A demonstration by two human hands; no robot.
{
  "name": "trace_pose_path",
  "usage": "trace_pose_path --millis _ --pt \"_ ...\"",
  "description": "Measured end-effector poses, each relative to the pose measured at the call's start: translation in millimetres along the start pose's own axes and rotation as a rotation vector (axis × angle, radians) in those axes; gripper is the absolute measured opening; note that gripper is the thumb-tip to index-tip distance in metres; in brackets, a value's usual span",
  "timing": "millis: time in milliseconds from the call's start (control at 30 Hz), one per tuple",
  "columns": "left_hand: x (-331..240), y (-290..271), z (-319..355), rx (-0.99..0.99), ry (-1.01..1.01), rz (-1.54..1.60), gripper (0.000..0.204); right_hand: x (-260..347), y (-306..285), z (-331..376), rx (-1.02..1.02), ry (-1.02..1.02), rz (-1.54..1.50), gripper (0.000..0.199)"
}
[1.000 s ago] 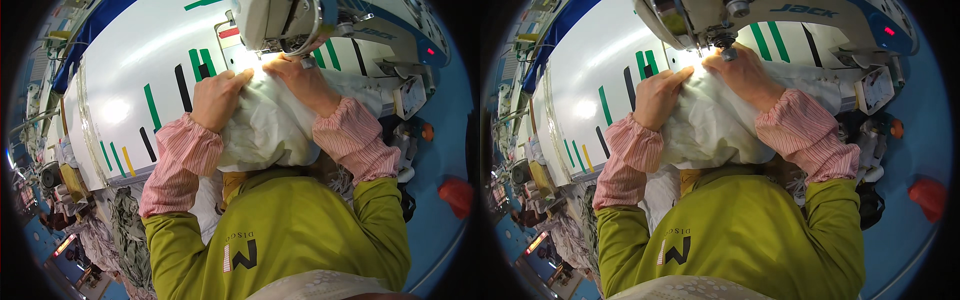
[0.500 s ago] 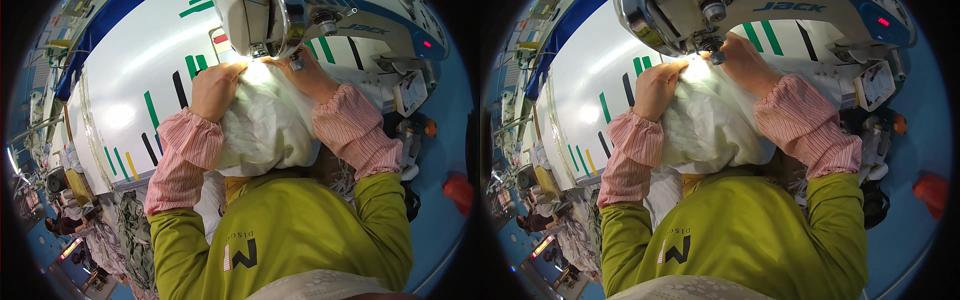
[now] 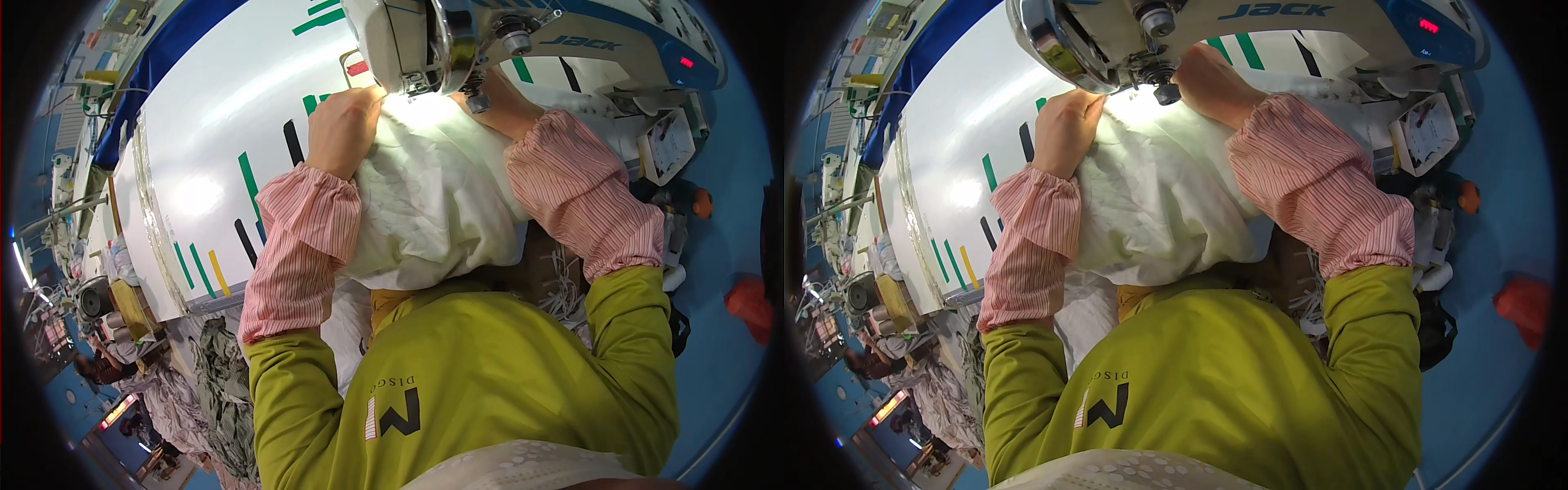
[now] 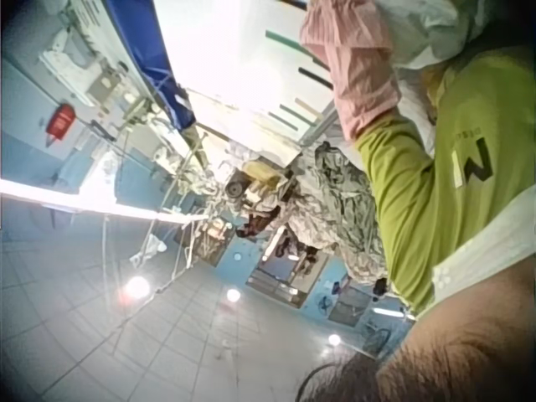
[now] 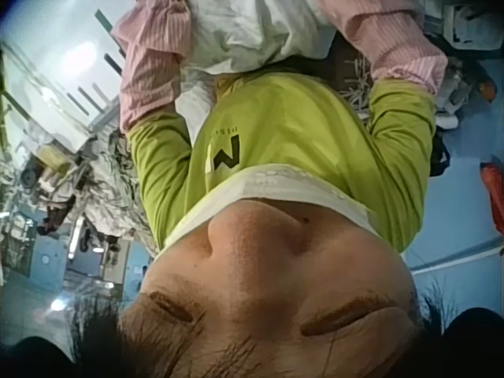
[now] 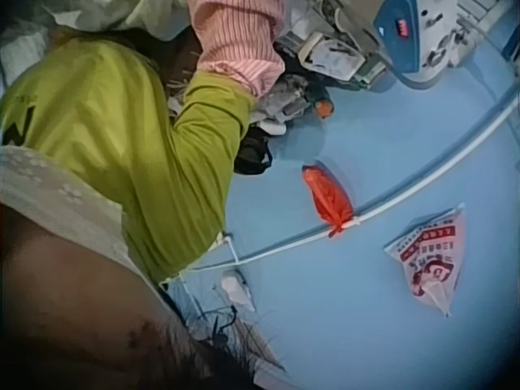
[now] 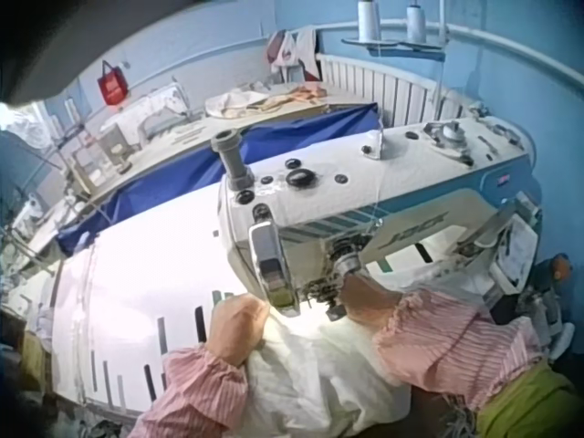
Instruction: Sewing and assembling white pillow covers using an industrial sewing machine.
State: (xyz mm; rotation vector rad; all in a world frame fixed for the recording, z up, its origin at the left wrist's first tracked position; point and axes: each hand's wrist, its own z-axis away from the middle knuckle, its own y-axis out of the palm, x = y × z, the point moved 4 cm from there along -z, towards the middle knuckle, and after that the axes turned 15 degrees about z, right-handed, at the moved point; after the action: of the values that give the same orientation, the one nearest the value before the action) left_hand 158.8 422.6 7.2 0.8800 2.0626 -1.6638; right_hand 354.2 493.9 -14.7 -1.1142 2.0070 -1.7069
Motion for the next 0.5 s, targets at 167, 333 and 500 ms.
trace_pose_path --millis 167,333,500 --pt "7 2 3 0.011 0.068 -0.044 0.016 4 -32 16 -0.285 -0.098 0.013 0.013" --pt "4 6 1 0.04 0.156 -0.03 0.018 28 -55 20 -0.408 0.022 -0.163 0.016" --pt "-3 7 7 0.058 0.138 0.003 0.02 27 -55 21 -0.448 0.034 -0.151 0.019"
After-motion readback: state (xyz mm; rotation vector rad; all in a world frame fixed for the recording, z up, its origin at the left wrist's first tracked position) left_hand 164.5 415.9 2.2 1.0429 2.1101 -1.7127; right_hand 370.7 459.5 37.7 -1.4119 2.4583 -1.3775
